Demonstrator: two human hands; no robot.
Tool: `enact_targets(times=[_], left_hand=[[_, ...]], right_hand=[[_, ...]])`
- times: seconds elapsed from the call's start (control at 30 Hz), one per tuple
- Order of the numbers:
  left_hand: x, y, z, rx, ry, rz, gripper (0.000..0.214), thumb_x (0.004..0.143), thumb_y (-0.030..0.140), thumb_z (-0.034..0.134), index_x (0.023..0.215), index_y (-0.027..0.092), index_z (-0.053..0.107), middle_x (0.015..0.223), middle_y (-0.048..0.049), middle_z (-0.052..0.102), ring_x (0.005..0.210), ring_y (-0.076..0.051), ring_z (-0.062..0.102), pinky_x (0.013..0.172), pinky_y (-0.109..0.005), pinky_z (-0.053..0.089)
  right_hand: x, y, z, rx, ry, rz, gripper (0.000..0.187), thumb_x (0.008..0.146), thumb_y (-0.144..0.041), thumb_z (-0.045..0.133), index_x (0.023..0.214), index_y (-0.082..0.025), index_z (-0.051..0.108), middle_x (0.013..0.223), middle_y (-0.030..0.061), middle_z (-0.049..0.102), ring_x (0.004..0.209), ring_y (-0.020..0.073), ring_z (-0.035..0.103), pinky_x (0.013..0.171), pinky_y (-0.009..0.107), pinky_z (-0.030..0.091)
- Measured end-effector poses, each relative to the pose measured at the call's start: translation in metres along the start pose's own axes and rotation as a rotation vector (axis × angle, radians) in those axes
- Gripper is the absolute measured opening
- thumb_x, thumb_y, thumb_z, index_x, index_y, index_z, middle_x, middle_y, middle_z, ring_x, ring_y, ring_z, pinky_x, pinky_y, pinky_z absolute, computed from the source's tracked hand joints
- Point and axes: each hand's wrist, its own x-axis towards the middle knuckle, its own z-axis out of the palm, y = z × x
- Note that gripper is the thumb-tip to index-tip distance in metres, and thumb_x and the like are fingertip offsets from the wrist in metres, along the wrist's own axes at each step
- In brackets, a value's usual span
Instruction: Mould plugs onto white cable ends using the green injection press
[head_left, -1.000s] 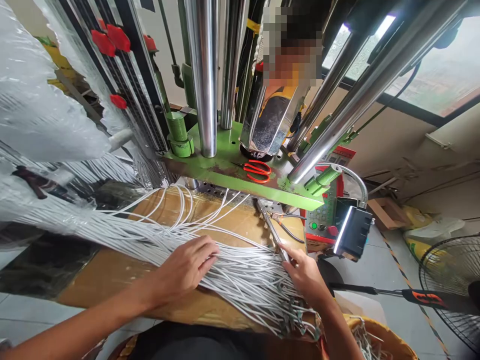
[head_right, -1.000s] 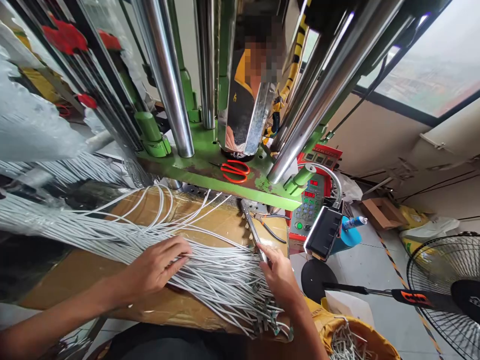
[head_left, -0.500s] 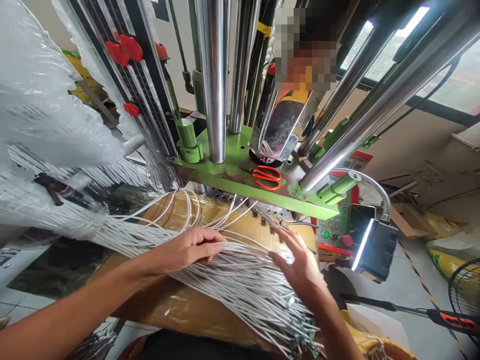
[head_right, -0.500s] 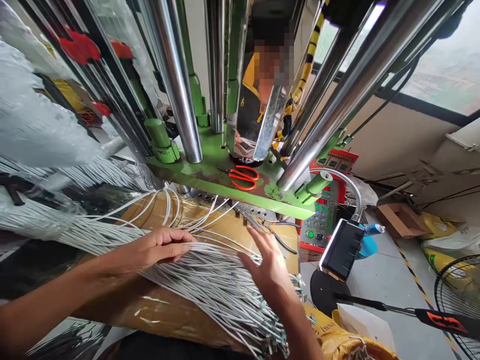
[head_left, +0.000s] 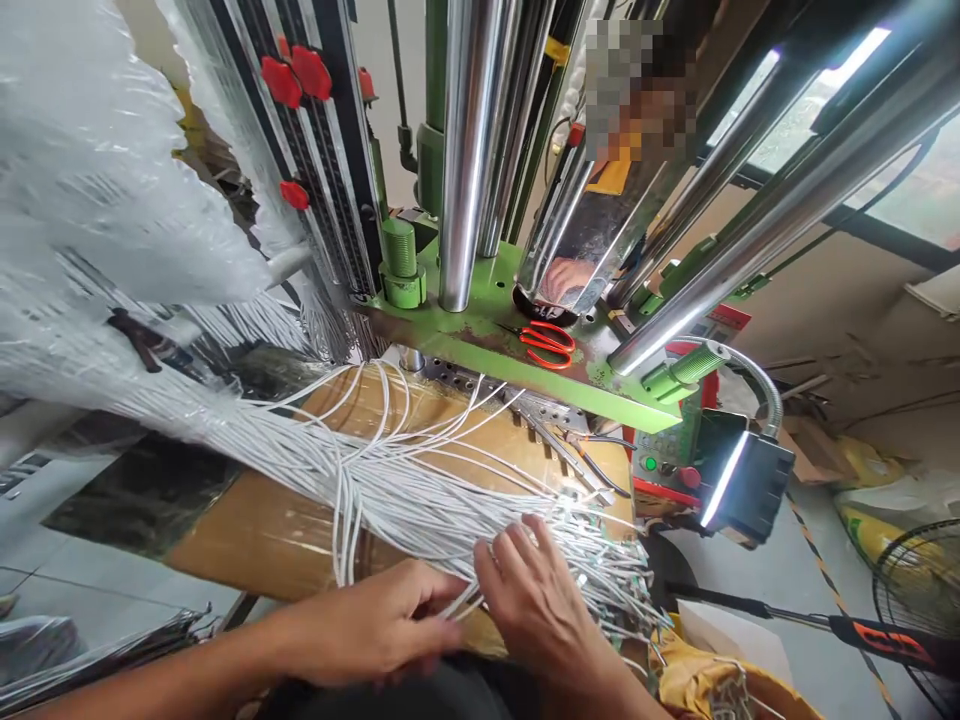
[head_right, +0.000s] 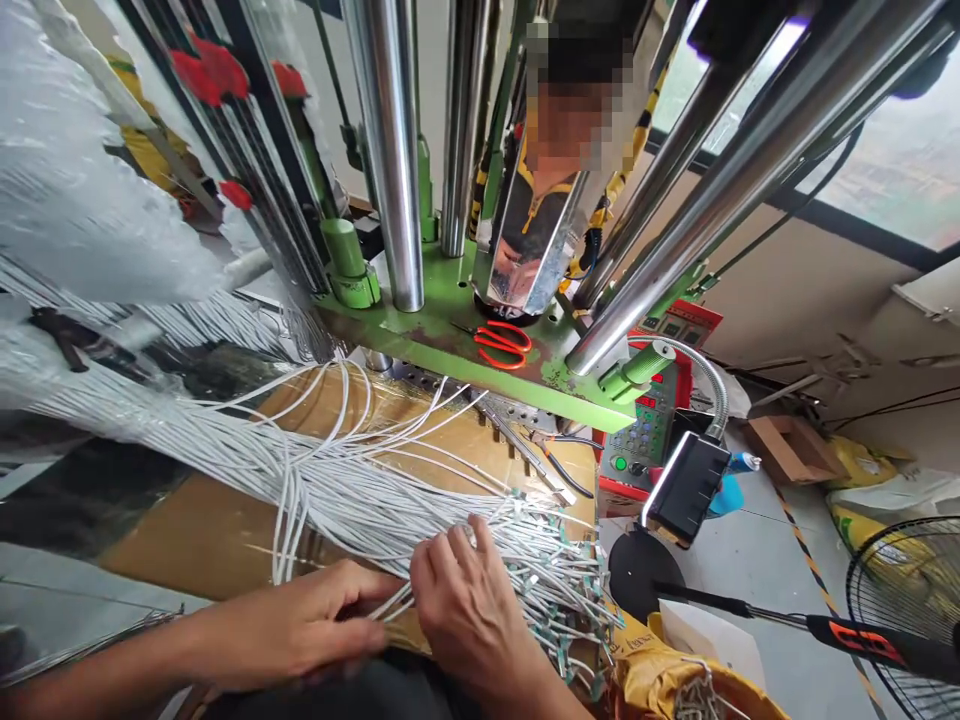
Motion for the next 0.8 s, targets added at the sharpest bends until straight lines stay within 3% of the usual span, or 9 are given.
enact_targets(times=[0.1,0.17,0.27,0.33,0.43,0.53,0.63,0.7,0.8], left_hand=[[0.009,-0.005,0.014,-0.052,0.057,-0.044,0.041,0.096,0.045,0.039,0.078,0.017,0.062,0.068,0.0007,0.057,0.067,-0.015,0.051,0.061,-0.023,0.036],[0.014,-0.010,0.017,-0.065,0.091,-0.045,0.040,0.094,0.046,0.042,0.074,0.017,0.060,0.068,0.0008,0.055,0.066,-0.015,0.050,0.061,-0.023,0.035],[0.020,-0.017,0.021,-0.242,-0.013,-0.110,0.039,0.090,0.050,0.048,0.073,0.016,0.058,0.056,0.0030,0.048,0.051,-0.012,0.043,0.050,-0.023,0.029],[0.022,-0.019,0.024,-0.323,-0.037,-0.099,0.040,0.088,0.053,0.051,0.073,0.016,0.058,0.052,0.0045,0.042,0.047,-0.011,0.036,0.046,-0.023,0.024],[0.020,-0.020,0.023,-0.287,0.005,-0.004,0.043,0.090,0.053,0.050,0.071,0.014,0.057,0.057,0.0039,0.041,0.054,-0.010,0.035,0.050,-0.023,0.024],[0.016,-0.021,0.022,-0.301,-0.053,0.039,0.044,0.091,0.053,0.049,0.076,0.013,0.062,0.063,0.0021,0.047,0.058,-0.010,0.041,0.053,-0.021,0.030],[0.023,-0.023,0.028,-0.490,-0.065,0.043,0.044,0.088,0.053,0.054,0.080,0.012,0.066,0.065,-0.0006,0.054,0.056,-0.011,0.045,0.054,-0.022,0.035],[0.030,-0.024,0.034,-0.689,0.009,0.028,0.044,0.084,0.054,0.060,0.081,0.011,0.067,0.071,-0.0031,0.057,0.055,-0.010,0.044,0.049,-0.021,0.034],[0.039,-0.023,0.040,-0.820,0.095,0.001,0.045,0.078,0.054,0.067,0.084,0.009,0.068,0.074,-0.0037,0.058,0.053,-0.008,0.040,0.044,-0.020,0.031]], right_hand=[[-0.005,0.005,0.003,-0.034,-0.046,0.040,0.025,0.089,-0.010,0.046,0.111,-0.013,0.057,0.085,0.0057,0.057,0.079,0.0223,0.049,0.086,0.042,0.040],[-0.008,0.012,0.004,-0.095,-0.049,0.121,0.019,0.089,-0.008,0.046,0.102,-0.014,0.058,0.083,0.0061,0.057,0.078,0.0220,0.049,0.084,0.042,0.041],[-0.005,0.008,0.005,-0.092,-0.062,0.100,0.011,0.086,-0.009,0.050,0.082,-0.018,0.056,0.076,0.0047,0.056,0.073,0.0219,0.049,0.078,0.042,0.043],[-0.004,0.002,0.002,-0.019,-0.087,0.061,0.010,0.084,-0.011,0.053,0.081,-0.019,0.056,0.075,0.0047,0.057,0.073,0.0225,0.051,0.074,0.040,0.044],[-0.010,0.006,-0.012,0.270,-0.127,0.132,0.027,0.086,-0.013,0.054,0.113,-0.016,0.059,0.101,0.0104,0.064,0.097,0.0262,0.057,0.087,0.043,0.046],[-0.020,0.019,-0.022,0.816,-0.128,0.294,0.057,0.093,-0.026,0.050,0.147,-0.026,0.031,0.146,0.0092,0.045,0.131,0.0252,0.044,0.107,0.044,0.039],[-0.018,0.013,-0.014,1.188,-0.050,0.406,0.048,0.100,-0.036,0.035,0.148,-0.033,0.031,0.152,0.0039,0.039,0.135,0.0215,0.042,0.111,0.044,0.036],[-0.010,-0.001,-0.002,1.237,0.033,0.418,0.045,0.100,-0.036,0.034,0.145,-0.031,0.038,0.149,0.0045,0.043,0.135,0.0209,0.042,0.113,0.043,0.033],[0.001,-0.016,0.010,1.326,0.068,0.453,0.041,0.100,-0.034,0.035,0.138,-0.029,0.048,0.142,0.0059,0.052,0.126,0.0200,0.052,0.106,0.039,0.043]])
